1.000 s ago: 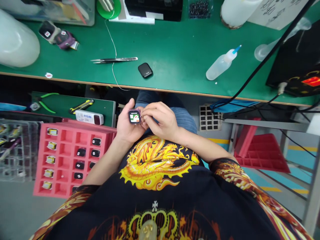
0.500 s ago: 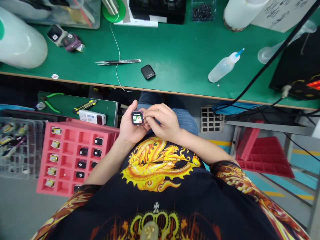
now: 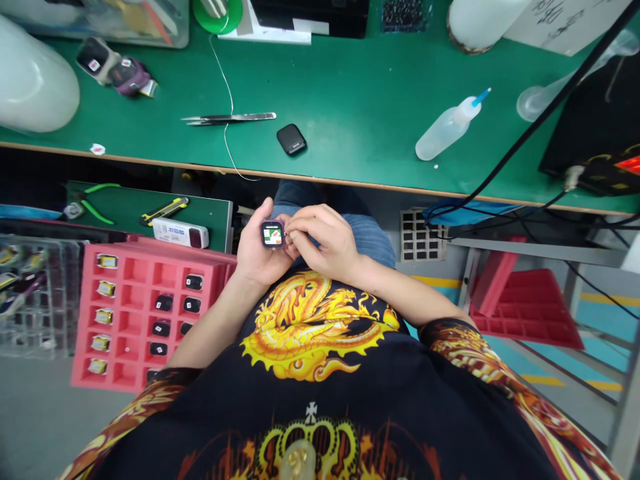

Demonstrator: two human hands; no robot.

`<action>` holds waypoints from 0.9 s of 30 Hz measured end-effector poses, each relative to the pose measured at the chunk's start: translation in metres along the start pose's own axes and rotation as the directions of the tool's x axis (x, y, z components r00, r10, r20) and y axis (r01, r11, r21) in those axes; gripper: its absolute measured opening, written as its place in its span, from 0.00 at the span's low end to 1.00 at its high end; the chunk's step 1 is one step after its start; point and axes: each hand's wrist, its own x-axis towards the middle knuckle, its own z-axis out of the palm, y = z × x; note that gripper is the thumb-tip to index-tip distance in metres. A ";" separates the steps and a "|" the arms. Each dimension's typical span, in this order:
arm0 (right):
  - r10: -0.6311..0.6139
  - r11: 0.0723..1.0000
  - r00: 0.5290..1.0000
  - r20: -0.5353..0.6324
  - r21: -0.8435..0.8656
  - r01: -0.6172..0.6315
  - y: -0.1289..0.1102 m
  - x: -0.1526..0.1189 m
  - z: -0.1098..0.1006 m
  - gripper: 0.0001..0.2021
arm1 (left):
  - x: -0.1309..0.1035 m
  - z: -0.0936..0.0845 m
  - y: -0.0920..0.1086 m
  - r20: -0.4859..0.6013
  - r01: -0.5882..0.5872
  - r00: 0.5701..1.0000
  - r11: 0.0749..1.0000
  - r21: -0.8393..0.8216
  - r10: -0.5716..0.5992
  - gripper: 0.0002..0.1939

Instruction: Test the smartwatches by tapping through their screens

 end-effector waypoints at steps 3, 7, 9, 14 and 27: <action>0.006 1.000 1.000 0.003 -0.013 -0.006 0.000 0.000 0.000 0.07 | 0.000 0.001 0.000 0.011 -0.002 1.000 1.000 -0.007 0.002 0.35; 0.010 1.000 1.000 0.004 -0.021 -0.010 -0.001 0.001 0.000 0.08 | 0.000 0.002 0.001 -0.021 0.006 1.000 1.000 -0.012 -0.006 0.33; 0.015 1.000 1.000 0.007 -0.023 -0.015 -0.001 0.002 0.000 0.08 | -0.001 0.002 0.001 -0.045 0.015 0.999 1.000 -0.018 -0.016 0.33; 0.027 0.999 1.000 0.015 -0.031 -0.027 -0.001 0.002 0.000 0.09 | 0.000 0.002 0.001 -0.049 0.022 0.999 1.000 -0.021 -0.023 0.32; 0.017 0.999 1.000 0.024 -0.037 -0.016 -0.002 0.003 -0.002 0.08 | -0.001 0.002 0.001 -0.007 0.009 1.000 1.000 -0.004 -0.009 0.33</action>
